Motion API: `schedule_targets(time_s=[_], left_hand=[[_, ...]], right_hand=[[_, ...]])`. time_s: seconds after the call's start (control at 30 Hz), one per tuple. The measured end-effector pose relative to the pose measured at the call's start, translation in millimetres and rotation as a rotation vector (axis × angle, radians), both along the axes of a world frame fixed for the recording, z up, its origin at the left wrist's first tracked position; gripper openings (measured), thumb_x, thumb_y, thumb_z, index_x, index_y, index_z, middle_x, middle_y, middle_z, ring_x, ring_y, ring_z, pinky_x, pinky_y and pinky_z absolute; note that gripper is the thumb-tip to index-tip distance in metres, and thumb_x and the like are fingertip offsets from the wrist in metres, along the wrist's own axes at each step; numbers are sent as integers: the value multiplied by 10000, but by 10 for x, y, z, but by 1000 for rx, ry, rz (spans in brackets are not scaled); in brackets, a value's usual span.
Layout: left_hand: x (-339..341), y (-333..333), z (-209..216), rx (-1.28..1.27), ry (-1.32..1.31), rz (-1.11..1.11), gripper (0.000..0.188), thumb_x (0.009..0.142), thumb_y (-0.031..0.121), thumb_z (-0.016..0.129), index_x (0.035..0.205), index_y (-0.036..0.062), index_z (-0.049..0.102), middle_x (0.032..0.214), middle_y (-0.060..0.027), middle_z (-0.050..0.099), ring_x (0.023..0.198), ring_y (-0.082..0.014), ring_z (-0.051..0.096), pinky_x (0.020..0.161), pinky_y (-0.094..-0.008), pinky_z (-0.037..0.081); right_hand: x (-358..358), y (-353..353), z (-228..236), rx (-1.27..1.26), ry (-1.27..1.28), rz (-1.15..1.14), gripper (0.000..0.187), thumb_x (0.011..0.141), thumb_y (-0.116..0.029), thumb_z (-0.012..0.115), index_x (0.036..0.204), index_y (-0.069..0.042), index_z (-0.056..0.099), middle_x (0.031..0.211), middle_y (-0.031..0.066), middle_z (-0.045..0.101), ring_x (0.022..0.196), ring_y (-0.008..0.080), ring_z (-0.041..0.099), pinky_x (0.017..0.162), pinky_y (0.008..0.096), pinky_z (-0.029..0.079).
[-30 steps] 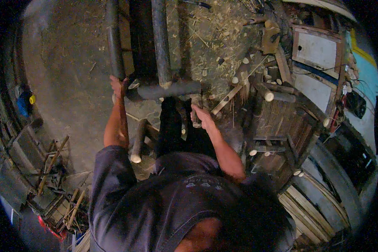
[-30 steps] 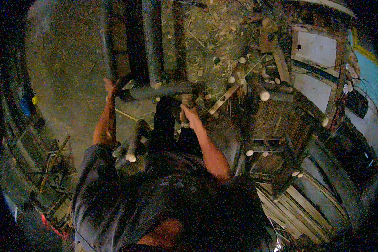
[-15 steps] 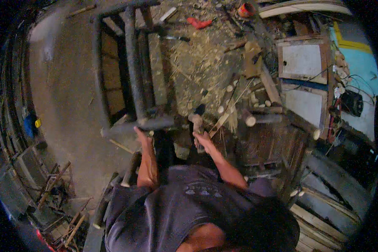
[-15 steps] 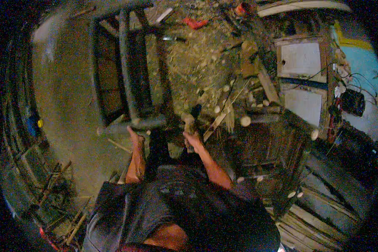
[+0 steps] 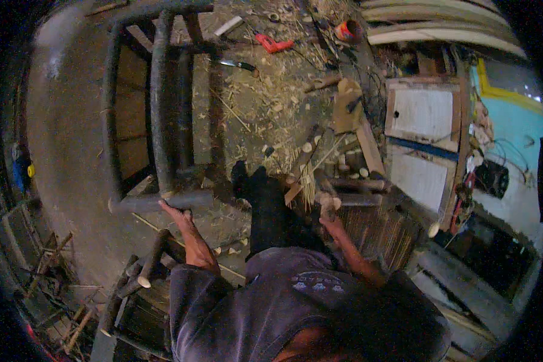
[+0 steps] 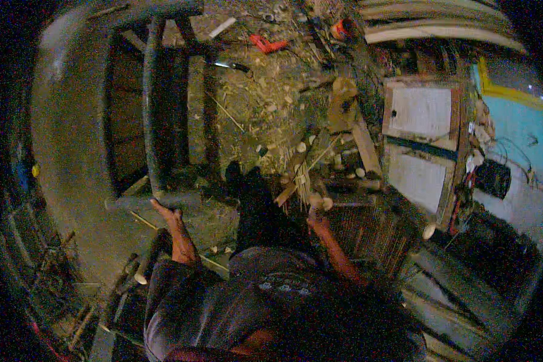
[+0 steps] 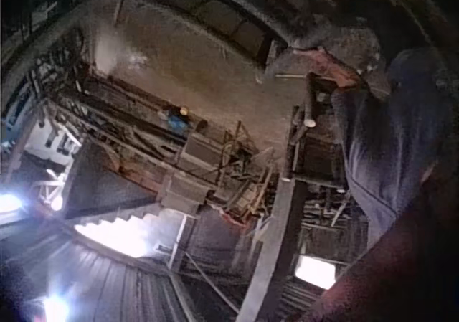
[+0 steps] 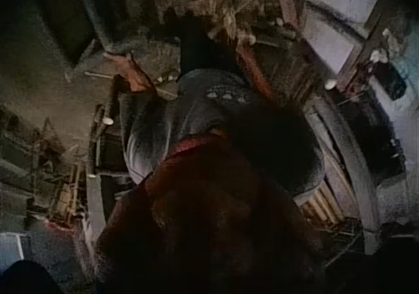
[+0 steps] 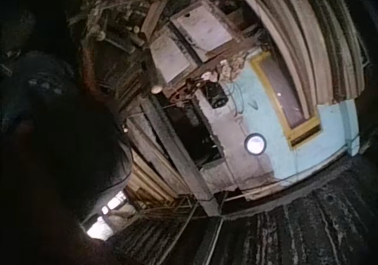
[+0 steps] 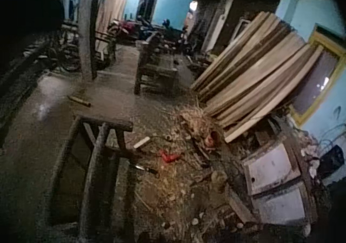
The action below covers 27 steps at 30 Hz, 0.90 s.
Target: The person assembles a bamboo chair frame by inserting wooden dowels into pre-drilled holes and tapping them in with a hammer. They then use a red power drill to drive screws into the joints to secure the structure.
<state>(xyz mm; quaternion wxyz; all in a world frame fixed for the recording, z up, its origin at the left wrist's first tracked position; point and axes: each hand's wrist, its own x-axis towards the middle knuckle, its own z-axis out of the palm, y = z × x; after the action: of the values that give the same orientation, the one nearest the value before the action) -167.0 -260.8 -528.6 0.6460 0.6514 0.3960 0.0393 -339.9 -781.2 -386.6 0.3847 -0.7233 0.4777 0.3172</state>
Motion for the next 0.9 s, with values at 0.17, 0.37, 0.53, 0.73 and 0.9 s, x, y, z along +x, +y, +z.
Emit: schedule_targets(time_s=[0.17, 0.37, 0.53, 0.73, 0.9], left_hand=[[699, -315, 302, 77, 747, 623, 927, 799, 712, 442, 1328, -38, 311, 1308, -205, 418, 1164, -358, 437, 920, -507, 388], [839, -499, 237, 916, 888, 527, 784, 846, 638, 436, 1253, -29, 384, 1140, -206, 479, 1042, -385, 478, 830, -525, 401], [1552, -977, 301, 986, 876, 276, 706, 855, 587, 460, 1204, -27, 451, 1106, -214, 516, 997, -393, 507, 815, -507, 407], [3636, -1587, 347, 768, 235, -421, 565, 842, 370, 589, 1169, -76, 473, 1074, -290, 519, 939, -446, 517, 795, -477, 428], [5514, -2158, 319, 1000, -186, -567, 476, 852, 232, 595, 1190, -75, 462, 1218, -303, 436, 1056, -439, 476, 889, -454, 416]], right_hand=[[851, -238, -101, -19, 135, 309, 694, 741, -438, 710, 1200, 15, 455, 901, 126, 645, 774, 180, 644, 618, 360, 508], [2227, -116, -293, -271, 165, 499, 1076, 722, -542, 678, 1422, 59, 122, 1304, 245, 459, 1027, 313, 590, 850, 424, 471], [3621, -106, 97, 18, 80, 411, 1054, 722, -547, 672, 1409, 68, 160, 1305, 251, 454, 1179, 342, 481, 952, 424, 411], [4539, -512, -641, -129, -16, 496, 971, 721, -504, 689, 1380, 66, 260, 1290, 248, 463, 1180, 362, 476, 987, 412, 380], [5384, -720, -722, -135, 119, 421, 1004, 714, -566, 651, 1373, 77, 250, 1287, 272, 465, 1181, 365, 479, 999, 403, 376]])
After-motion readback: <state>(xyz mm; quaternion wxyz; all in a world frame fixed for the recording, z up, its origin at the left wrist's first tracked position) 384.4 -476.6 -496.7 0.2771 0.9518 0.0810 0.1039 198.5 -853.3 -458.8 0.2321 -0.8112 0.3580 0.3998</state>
